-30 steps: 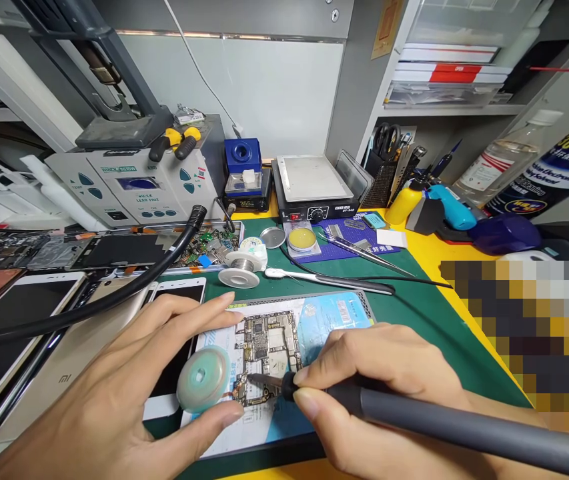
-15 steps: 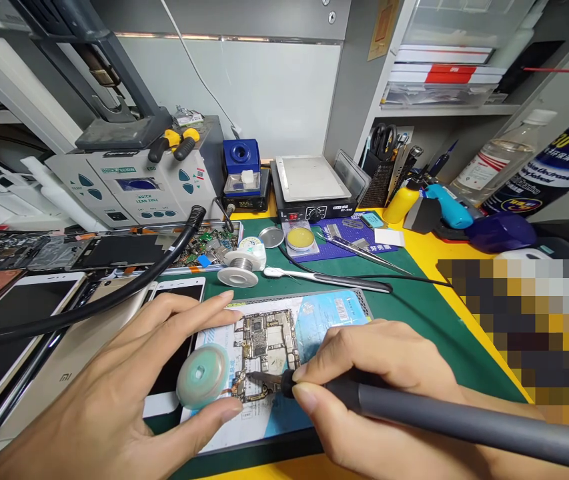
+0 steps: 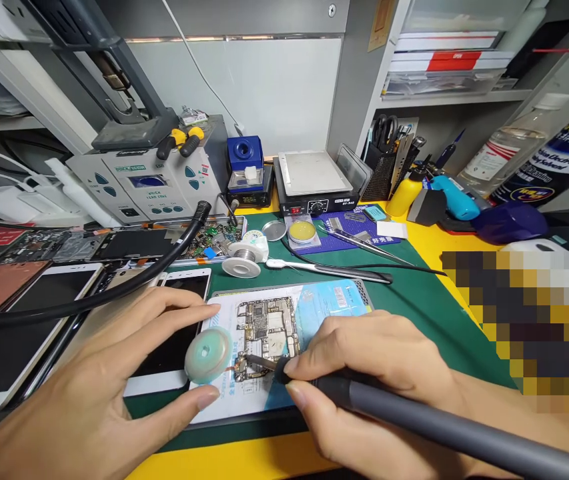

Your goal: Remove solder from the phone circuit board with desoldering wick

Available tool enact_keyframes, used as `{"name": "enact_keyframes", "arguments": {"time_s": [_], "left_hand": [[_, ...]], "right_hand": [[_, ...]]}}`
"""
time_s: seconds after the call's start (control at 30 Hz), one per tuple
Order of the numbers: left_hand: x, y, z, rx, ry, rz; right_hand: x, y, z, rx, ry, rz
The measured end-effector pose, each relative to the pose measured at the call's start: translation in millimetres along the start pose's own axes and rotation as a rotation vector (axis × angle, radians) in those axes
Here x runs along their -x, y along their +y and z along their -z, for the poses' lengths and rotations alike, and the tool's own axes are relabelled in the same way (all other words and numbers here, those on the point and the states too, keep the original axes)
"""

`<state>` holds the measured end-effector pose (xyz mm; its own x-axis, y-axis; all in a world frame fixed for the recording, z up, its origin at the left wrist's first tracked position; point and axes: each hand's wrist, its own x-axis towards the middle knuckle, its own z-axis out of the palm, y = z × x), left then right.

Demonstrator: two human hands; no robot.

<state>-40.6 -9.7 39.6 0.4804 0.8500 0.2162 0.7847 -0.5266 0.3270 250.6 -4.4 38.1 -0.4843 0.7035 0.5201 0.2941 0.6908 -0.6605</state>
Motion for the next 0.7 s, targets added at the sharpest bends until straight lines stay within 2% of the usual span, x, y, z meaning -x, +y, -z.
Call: {"name": "enact_keyframes", "arguments": {"time_s": [0.17, 0.3, 0.37, 0.4, 0.5, 0.7], "left_hand": [[1.4, 2.4, -2.6, 0.057, 0.028, 0.005], [2.0, 5.4, -4.7, 0.115, 0.04, 0.007], [2.4, 7.0, -6.3, 0.153, 0.056, 0.022], [2.8, 7.6, -7.2, 0.174, 0.058, 0.031], [4.2, 7.7, -9.2, 0.214, 0.058, 0.043], [3.0, 4.2, -7.5, 0.122, 0.078, -0.047]], "right_hand": [[3.2, 3.4, -5.3, -0.043, 0.047, 0.075], [-1.6, -0.3, -4.2, 0.023, -0.036, 0.12], [-1.9, -3.3, -1.8, 0.035, 0.029, 0.192], [-1.2, -4.5, -0.3, 0.066, -0.056, 0.153], [3.3, -5.8, 3.6, 0.14, -0.115, 0.157], [10.3, -5.4, 1.2, 0.197, -0.123, 0.157]]}}
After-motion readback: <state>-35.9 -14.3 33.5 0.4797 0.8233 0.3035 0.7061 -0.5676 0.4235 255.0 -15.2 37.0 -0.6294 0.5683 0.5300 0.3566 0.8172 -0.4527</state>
